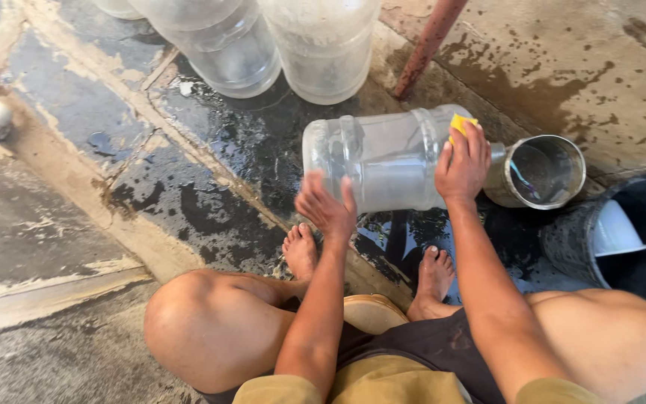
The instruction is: The person scrubs the exterior of a large plastic water jug using a yellow sponge. They rotate the jug to clean all sides, dip the sponge into a metal bucket of water, and continue scrubbing the surface thoroughly.
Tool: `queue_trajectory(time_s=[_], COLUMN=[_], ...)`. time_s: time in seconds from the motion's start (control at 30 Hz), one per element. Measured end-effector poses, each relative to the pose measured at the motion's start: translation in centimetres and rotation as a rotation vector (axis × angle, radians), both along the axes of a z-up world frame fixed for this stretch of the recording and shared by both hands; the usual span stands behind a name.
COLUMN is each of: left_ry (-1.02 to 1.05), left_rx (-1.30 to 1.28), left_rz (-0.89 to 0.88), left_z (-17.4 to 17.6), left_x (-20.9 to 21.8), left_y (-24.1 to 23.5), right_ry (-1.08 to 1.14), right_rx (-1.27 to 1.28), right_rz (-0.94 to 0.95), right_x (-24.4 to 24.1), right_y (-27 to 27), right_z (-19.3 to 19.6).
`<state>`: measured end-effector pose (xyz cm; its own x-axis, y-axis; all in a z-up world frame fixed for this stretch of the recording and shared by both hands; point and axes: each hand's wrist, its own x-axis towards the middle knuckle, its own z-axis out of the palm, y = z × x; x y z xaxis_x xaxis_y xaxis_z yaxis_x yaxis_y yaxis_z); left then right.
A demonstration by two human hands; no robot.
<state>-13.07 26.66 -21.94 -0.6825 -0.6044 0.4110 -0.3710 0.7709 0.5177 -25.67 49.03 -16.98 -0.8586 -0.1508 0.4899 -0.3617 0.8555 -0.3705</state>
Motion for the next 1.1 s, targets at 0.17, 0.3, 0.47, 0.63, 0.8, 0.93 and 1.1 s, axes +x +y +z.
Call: queue_trajectory(time_s=[0.17,0.3,0.47,0.63,0.8,0.93,1.1], left_ry=[-0.192,0.028,0.141,0.209,0.206,0.158,0.192], left_rx=[0.368,0.336,0.274,0.294,0.192,0.235,0.213], left_rz=[0.065,0.086,0.128,0.15,0.118,0.147,0.128], left_z=[3.5,3.9,2.4,1.4,1.5,1.4,1.0], left_x=[-4.4,-3.6,-2.2,-1.2,-0.1,-0.1,0.4], left_y=[-3.5,-3.7,-2.2,-1.9,-0.7,-0.6,-1.6], right_ry=[0.026,-0.049,-0.328,-0.4,-0.355,-0.269,-0.391], right_rx=[0.033,-0.192,0.068,0.168,0.235,0.149,0.125], right_rz=[-0.079,-0.03,0.553,0.141,-0.104,0.286,0.371], right_x=[2.1,2.6,3.8,-2.8,-4.6,2.2,3.1], right_y=[1.4,-5.9,-15.0,-5.9,-0.1,-11.3,-11.6], right_z=[-0.9,-1.4,-2.6,-0.6,1.7,-1.3,-0.6])
